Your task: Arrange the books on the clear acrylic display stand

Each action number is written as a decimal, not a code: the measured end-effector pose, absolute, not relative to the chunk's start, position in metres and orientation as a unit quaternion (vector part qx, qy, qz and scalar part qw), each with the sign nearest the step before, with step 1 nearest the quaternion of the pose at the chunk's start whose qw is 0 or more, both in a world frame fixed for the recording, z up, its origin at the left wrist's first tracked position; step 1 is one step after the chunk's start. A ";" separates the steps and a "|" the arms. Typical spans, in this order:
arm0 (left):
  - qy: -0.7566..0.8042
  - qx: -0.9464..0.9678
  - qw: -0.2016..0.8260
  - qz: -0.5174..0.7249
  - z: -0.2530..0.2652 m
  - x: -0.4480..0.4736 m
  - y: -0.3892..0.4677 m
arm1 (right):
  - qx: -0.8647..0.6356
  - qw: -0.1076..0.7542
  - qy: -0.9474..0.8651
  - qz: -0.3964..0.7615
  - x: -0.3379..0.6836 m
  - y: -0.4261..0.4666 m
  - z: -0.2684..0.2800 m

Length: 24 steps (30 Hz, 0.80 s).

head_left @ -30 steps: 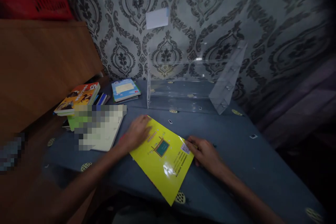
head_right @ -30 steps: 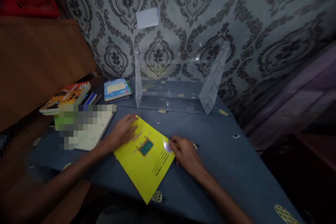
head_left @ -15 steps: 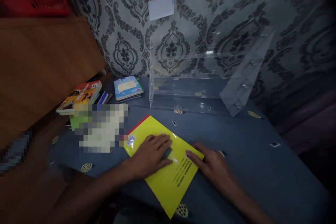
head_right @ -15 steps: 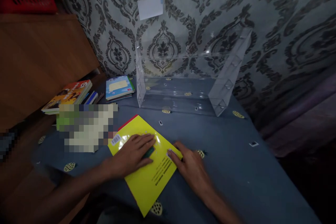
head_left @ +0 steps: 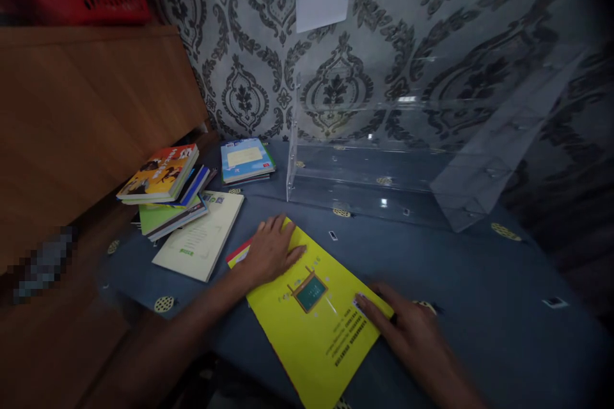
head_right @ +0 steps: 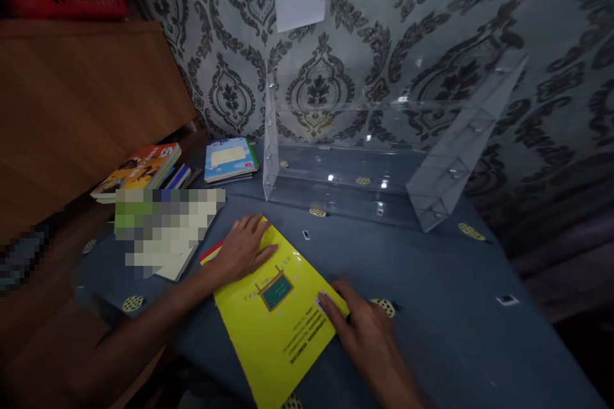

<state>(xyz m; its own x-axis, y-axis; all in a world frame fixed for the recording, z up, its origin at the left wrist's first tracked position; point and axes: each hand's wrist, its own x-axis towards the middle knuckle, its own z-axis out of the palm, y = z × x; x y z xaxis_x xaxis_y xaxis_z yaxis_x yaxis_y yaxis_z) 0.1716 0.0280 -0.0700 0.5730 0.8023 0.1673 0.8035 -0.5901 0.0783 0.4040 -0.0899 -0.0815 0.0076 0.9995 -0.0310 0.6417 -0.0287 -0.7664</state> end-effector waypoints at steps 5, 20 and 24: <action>-0.461 -0.883 0.000 -0.088 -0.073 0.172 0.029 | -0.685 0.229 -0.665 0.190 0.409 -0.093 -0.080; -0.444 -0.890 0.065 -0.081 -0.072 0.173 0.029 | -0.552 0.146 -0.820 0.010 0.335 -0.066 -0.082; -0.437 -0.893 0.072 -0.085 -0.075 0.172 0.030 | -0.577 0.136 -0.805 -0.006 0.356 -0.093 -0.080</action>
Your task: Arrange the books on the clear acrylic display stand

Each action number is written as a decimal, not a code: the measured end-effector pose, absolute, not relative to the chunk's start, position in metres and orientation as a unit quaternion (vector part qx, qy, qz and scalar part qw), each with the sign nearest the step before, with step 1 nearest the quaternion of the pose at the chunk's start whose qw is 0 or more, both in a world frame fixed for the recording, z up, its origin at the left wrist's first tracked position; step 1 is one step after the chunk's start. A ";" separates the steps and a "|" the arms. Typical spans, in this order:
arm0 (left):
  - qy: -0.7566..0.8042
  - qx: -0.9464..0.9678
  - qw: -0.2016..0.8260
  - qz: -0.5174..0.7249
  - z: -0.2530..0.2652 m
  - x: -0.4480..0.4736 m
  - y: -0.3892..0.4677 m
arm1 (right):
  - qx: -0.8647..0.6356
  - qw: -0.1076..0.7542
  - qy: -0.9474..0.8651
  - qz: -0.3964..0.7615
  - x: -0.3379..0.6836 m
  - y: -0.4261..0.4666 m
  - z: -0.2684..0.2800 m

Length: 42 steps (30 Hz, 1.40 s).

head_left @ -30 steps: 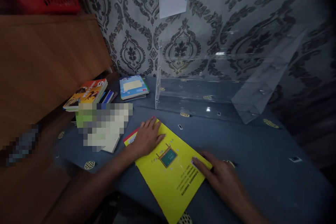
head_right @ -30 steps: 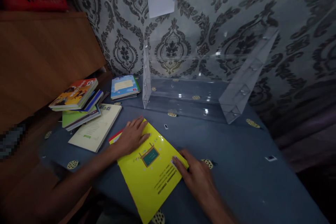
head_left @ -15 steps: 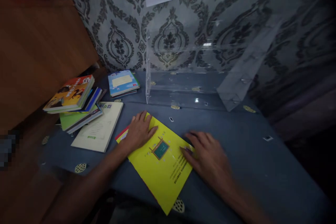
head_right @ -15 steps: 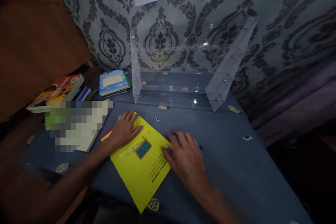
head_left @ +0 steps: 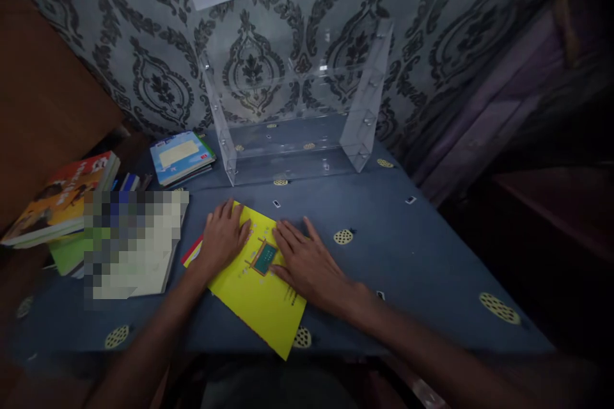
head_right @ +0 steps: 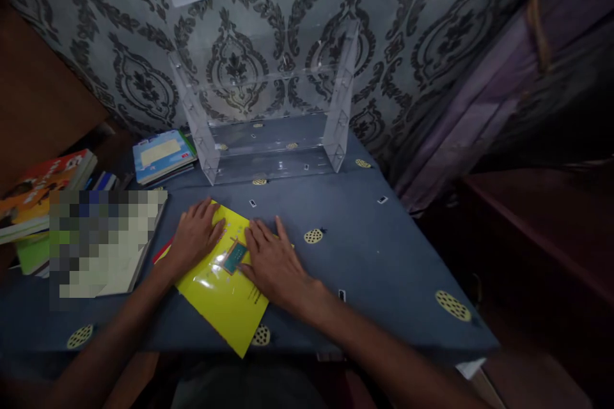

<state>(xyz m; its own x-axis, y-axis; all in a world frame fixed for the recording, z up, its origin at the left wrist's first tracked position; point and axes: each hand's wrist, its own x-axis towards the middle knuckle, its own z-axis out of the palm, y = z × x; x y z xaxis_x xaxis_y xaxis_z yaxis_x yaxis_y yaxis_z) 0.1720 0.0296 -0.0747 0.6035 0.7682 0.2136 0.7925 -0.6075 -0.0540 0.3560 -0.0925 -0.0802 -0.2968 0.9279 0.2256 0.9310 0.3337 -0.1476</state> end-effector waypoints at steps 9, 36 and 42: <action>-0.438 -0.893 0.057 -0.085 -0.073 0.172 0.028 | -0.625 0.159 -0.763 -0.046 0.391 -0.155 -0.091; -0.485 -0.868 0.104 0.010 -0.052 0.088 -0.052 | -0.612 0.179 -0.763 -0.105 0.397 -0.163 -0.103; -0.479 -0.870 0.117 0.024 -0.046 0.086 -0.070 | -0.609 0.184 -0.764 -0.109 0.393 -0.161 -0.100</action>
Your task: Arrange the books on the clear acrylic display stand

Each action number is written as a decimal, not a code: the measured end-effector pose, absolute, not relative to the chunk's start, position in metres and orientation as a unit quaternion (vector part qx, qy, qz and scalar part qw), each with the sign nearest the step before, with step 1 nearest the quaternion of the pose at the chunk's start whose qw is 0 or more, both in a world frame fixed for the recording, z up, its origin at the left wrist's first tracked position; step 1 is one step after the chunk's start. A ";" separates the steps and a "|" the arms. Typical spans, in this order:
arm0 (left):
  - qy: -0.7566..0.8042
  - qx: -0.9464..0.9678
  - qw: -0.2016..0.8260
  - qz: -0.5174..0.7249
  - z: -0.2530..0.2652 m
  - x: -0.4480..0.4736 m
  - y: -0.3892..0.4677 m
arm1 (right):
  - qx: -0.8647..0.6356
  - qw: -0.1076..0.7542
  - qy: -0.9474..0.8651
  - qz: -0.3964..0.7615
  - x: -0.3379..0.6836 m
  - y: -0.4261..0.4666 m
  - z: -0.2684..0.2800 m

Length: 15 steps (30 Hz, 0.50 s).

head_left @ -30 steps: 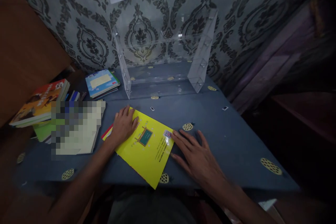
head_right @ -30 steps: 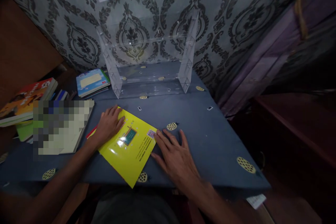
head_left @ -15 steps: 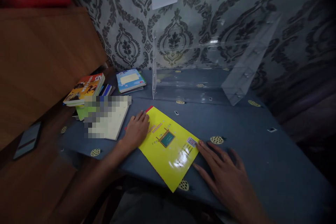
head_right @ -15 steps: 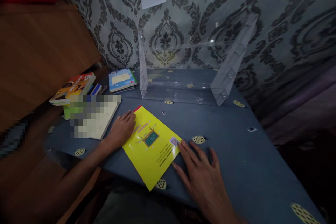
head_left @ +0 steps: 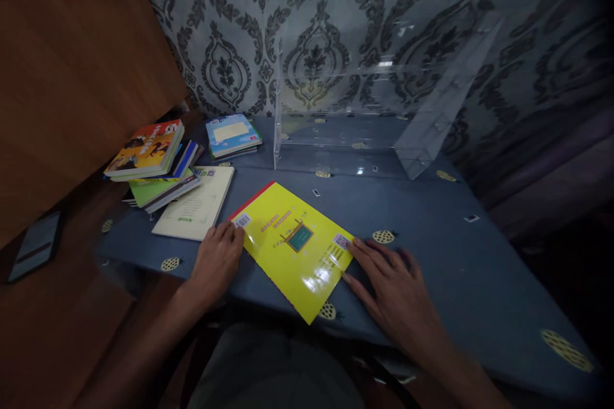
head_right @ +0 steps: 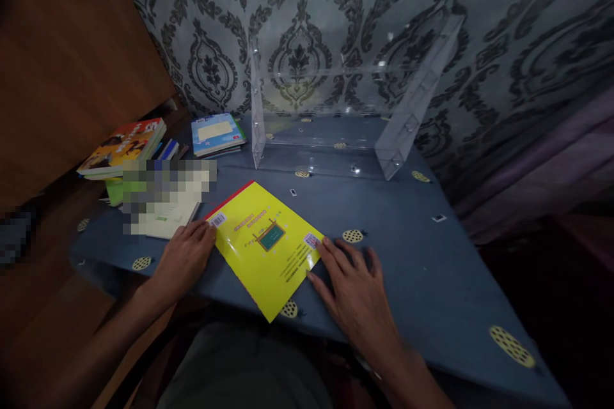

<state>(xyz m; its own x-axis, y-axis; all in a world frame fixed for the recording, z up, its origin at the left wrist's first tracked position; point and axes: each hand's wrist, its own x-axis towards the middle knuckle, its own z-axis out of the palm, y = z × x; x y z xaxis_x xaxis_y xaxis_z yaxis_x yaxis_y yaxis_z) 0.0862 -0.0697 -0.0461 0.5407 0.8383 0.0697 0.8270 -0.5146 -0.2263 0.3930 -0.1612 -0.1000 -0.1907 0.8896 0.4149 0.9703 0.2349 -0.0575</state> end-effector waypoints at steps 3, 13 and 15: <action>-0.440 -0.891 0.108 0.011 -0.046 0.093 -0.084 | -0.611 0.181 -0.763 -0.104 0.391 -0.160 -0.097; -0.382 -0.924 0.040 -0.004 -0.054 0.104 -0.106 | -0.594 0.204 -0.777 -0.041 0.359 -0.195 -0.089; -0.380 -0.924 0.030 -0.006 -0.053 0.103 -0.105 | -0.572 0.229 -0.787 -0.015 0.343 -0.209 -0.088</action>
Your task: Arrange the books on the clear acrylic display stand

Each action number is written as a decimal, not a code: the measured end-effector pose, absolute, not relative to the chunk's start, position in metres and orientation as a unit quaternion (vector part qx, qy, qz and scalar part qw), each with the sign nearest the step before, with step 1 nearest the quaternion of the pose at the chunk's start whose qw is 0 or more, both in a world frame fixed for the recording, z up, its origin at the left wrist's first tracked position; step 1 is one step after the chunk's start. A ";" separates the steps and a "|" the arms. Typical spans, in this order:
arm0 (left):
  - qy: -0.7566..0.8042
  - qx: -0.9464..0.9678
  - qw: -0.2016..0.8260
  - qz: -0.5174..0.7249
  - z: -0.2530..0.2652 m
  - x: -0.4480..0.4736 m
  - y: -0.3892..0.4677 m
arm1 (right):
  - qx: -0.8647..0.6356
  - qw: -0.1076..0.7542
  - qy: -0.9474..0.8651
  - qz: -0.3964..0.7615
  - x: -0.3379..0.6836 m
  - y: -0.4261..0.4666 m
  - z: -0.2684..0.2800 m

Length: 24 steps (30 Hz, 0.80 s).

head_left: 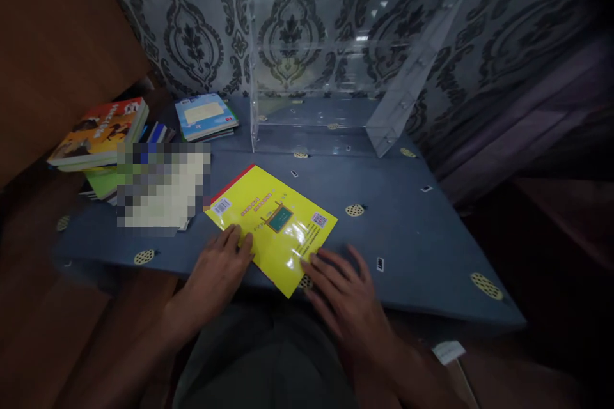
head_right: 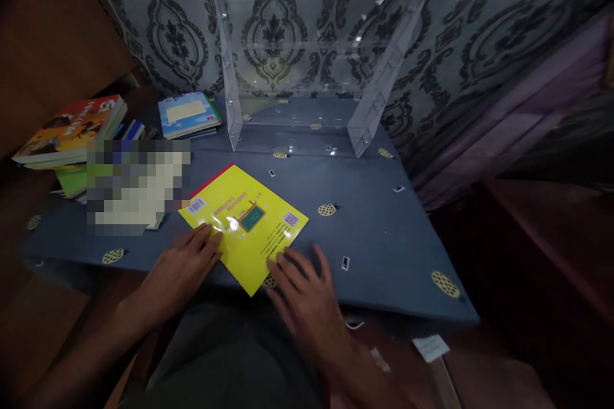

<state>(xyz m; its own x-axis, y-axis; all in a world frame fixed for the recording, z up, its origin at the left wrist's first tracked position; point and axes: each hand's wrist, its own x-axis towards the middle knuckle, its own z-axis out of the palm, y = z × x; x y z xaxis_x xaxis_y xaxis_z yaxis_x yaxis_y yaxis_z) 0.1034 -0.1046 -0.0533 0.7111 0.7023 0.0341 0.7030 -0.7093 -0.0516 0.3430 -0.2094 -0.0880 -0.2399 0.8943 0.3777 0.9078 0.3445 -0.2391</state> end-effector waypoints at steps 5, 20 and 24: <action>-0.373 -0.927 0.033 -0.013 -0.057 0.103 -0.109 | -0.533 0.283 -0.797 0.024 0.319 -0.232 -0.094; -0.322 -0.938 0.067 -0.112 -0.091 0.130 -0.132 | -0.408 0.224 -0.883 0.057 0.357 -0.187 -0.080; -0.305 -0.936 0.100 -0.144 -0.098 0.128 -0.126 | -0.410 0.214 -0.884 0.064 0.374 -0.177 -0.088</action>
